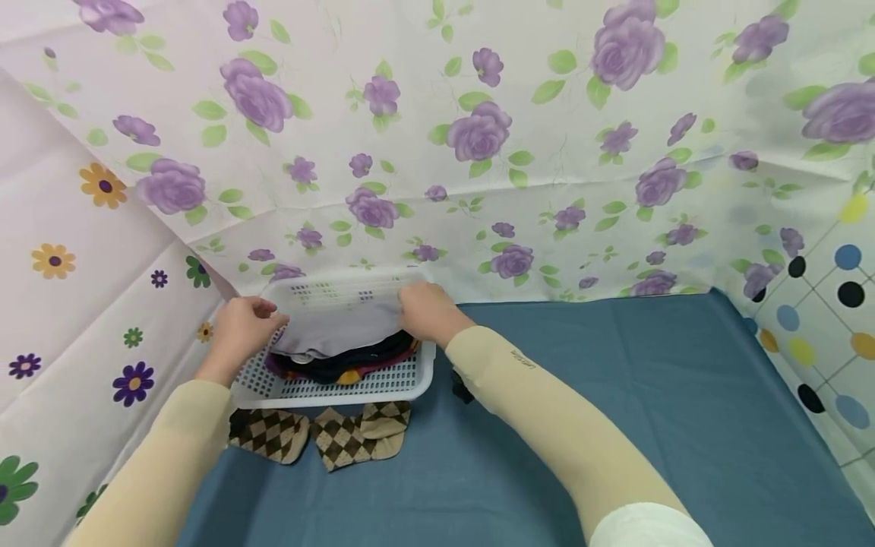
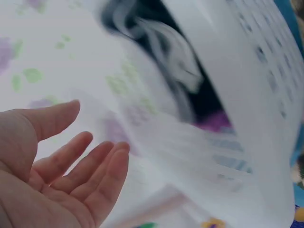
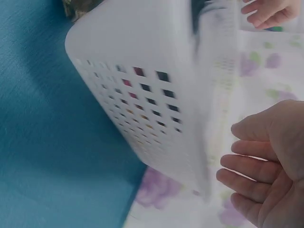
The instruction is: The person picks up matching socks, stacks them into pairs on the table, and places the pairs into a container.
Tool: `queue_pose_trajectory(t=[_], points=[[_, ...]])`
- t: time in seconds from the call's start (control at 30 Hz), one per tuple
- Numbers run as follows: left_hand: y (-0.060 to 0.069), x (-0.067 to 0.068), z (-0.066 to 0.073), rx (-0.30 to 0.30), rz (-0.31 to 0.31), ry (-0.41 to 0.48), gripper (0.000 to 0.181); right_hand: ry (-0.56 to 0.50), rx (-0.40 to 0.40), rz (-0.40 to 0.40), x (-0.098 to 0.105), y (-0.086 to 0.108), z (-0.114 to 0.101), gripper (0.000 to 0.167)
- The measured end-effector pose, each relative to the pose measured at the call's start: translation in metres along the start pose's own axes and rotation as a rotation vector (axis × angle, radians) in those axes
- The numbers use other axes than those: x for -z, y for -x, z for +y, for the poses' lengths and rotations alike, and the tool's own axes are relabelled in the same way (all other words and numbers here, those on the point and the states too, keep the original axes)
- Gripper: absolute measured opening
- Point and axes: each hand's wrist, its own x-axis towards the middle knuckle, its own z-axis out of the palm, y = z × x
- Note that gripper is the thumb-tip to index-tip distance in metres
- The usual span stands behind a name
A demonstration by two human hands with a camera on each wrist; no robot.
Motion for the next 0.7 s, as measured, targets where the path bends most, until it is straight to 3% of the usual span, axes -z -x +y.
queue_pose_trajectory(t=[0.2,0.4,0.57,0.7], points=[[0.046,0.0,0.036,-0.184,0.15,0.072,0.036,-0.087,0.023,0.116,0.022,0.04,0.011,0.033],[0.094,-0.01,0.069,-0.42,0.262,0.101,0.027,-0.098,0.054,0.261,0.034,0.1,0.023,0.031],[0.131,-0.028,0.086,-0.542,0.274,0.111,0.025,-0.083,0.052,0.369,0.034,0.152,0.031,0.031],[0.156,-0.052,0.096,-0.583,0.273,0.084,0.027,-0.028,0.027,0.457,0.026,0.188,0.042,0.032]])
